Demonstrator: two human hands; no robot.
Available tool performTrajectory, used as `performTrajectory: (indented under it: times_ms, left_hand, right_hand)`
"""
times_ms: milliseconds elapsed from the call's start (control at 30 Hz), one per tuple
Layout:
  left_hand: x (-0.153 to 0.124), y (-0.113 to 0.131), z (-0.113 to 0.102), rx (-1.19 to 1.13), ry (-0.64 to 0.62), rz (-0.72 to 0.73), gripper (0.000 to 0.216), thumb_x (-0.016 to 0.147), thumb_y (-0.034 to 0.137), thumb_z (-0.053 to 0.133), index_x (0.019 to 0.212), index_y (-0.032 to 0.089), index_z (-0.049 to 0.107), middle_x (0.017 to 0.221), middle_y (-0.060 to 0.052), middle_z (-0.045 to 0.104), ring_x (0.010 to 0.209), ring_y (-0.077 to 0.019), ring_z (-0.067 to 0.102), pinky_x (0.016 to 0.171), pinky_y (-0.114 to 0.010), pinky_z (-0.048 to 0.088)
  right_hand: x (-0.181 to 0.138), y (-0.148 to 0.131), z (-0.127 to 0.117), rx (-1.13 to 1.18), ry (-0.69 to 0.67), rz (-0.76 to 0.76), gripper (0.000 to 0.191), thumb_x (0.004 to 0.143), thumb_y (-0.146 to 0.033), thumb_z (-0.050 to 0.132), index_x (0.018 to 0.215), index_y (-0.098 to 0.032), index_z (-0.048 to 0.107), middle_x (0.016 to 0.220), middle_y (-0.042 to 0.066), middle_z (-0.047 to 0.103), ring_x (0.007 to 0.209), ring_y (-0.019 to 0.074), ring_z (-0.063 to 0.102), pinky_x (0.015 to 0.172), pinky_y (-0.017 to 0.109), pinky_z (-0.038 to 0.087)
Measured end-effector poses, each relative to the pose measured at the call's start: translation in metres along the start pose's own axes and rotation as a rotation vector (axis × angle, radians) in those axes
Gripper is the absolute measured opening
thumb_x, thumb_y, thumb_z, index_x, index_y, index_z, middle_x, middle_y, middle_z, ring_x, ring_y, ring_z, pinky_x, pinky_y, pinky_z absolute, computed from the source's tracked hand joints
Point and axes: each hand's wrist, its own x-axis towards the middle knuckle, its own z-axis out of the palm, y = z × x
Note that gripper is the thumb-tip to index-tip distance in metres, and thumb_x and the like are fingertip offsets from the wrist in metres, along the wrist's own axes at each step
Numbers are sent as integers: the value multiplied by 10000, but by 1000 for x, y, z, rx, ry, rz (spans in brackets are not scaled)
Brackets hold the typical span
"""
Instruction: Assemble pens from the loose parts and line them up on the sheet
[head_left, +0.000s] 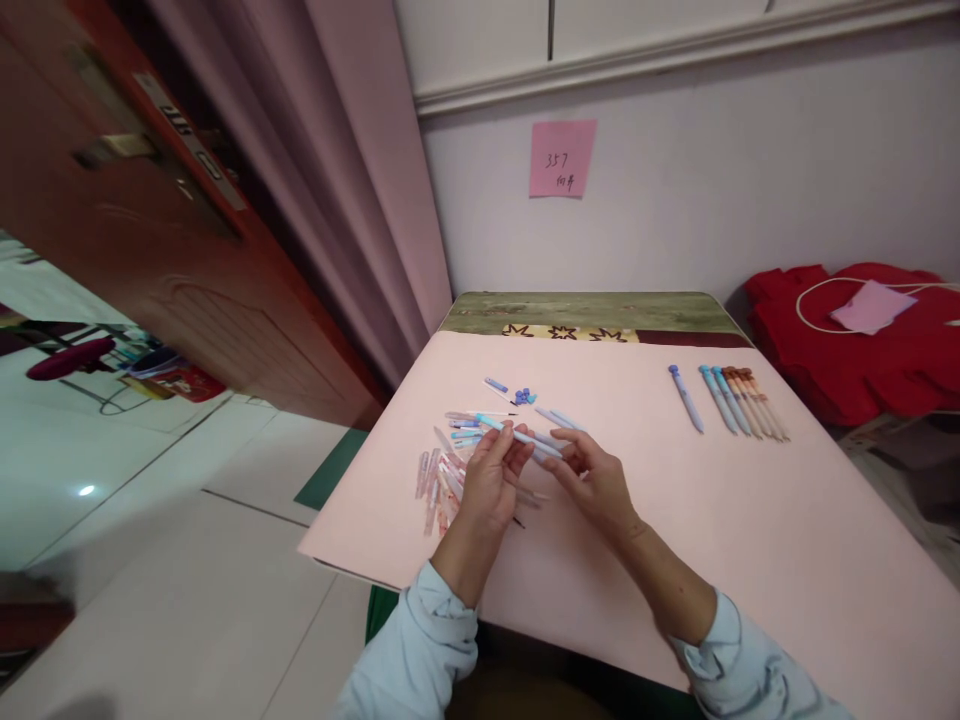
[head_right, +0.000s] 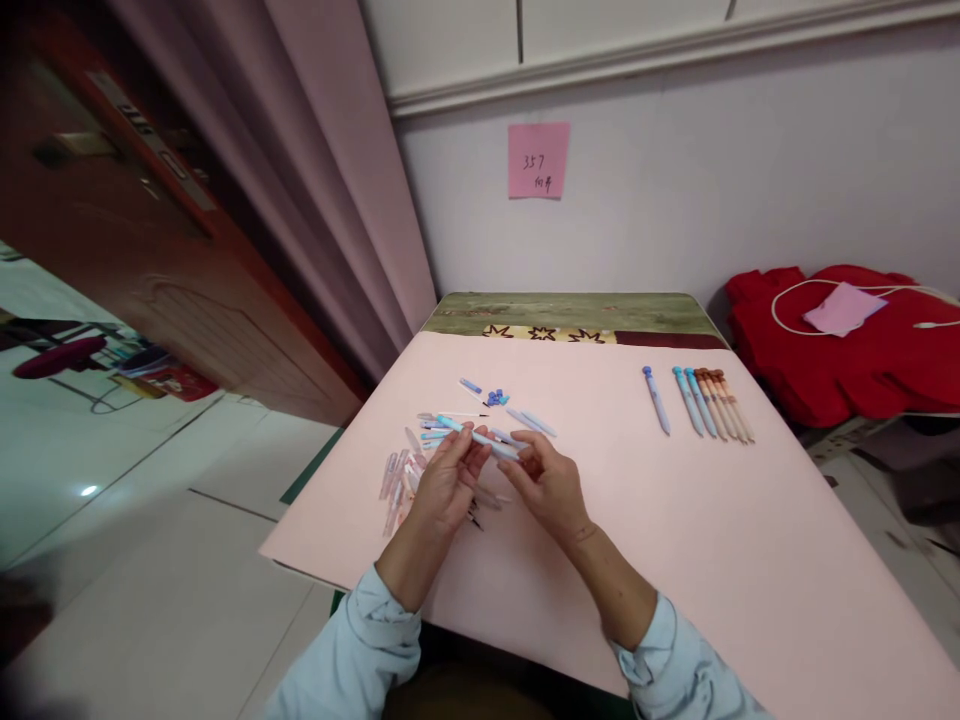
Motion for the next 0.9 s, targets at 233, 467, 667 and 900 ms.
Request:
performTrajectory:
  times_ms: [233,467,667,900]
  left_hand:
    - [-1,3,-2,16,27,-37,214,723,213,810,878,150,676,921,-49,720,831,-128,684,755,-240,573]
    - [0,3,-4,52,45,-51,219,709,228,817,874,151,694,935,-52,731,830,-122,679,772,-230,530]
    - [-1,1,-3,76,55,-62,212,687,232,824,840,155,698,897,-41,729,778,-112,663,762,-231,499]
    - [-2,-5,0,145,-45,-62,234,683,281,820,842,157,703,883,-48,725,812,-148,667,803,-275,498]
  right_hand:
    - [-1,-5,1,-32,81,8,188,862,-406,643,864,-218,628,708,14,672,583,139,607,544,238,479]
    - [-1,2,-2,-32,-67,54,377,959,-459,484,731,-204,643,589,-2,641,494,117,590,522,219,461]
    - [-1,-5,2,-88,48,-39,302,776,-456,733,931,-217,630,687,-19,653,559,119,576,575,225,481]
    - [-1,-7,0,155,-68,165,406,898,-539,555,691,-196,619,544,-4,600,451,119,544,469,229,445]
